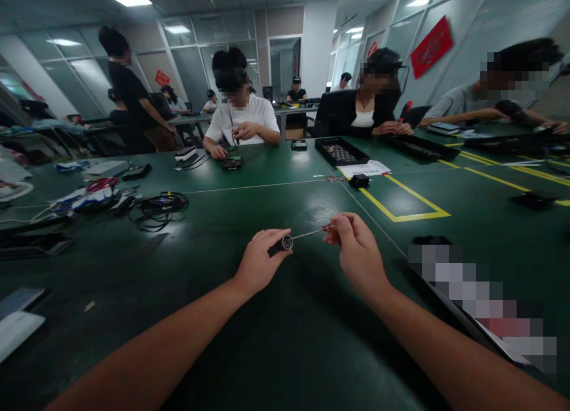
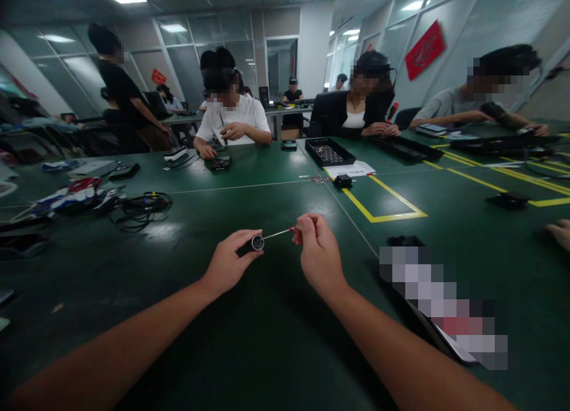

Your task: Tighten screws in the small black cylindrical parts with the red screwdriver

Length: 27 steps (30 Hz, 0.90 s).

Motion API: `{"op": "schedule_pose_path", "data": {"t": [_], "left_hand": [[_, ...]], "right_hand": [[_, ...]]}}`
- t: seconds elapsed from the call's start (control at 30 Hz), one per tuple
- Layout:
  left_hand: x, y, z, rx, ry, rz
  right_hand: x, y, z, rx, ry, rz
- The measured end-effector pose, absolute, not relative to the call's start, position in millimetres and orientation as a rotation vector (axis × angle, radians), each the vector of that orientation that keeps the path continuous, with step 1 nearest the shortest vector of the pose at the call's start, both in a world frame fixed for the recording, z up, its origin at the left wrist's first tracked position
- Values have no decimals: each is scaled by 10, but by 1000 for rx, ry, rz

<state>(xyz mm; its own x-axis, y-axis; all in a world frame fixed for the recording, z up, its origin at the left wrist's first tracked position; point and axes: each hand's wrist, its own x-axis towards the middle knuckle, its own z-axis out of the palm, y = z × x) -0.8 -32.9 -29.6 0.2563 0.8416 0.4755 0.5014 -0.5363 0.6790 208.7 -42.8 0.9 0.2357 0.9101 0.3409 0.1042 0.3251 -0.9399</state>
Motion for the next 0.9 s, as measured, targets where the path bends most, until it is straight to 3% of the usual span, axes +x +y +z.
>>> {"op": "schedule_pose_path", "data": {"t": [0.4,0.9], "left_hand": [[-3,-333,-324,2228,1233,1086],[5,-342,-294,2213,1243,1010]], "right_hand": [[2092,-628,150,-1179,-1706,347],[2089,-641,169,-1147,-1758,302]]}}
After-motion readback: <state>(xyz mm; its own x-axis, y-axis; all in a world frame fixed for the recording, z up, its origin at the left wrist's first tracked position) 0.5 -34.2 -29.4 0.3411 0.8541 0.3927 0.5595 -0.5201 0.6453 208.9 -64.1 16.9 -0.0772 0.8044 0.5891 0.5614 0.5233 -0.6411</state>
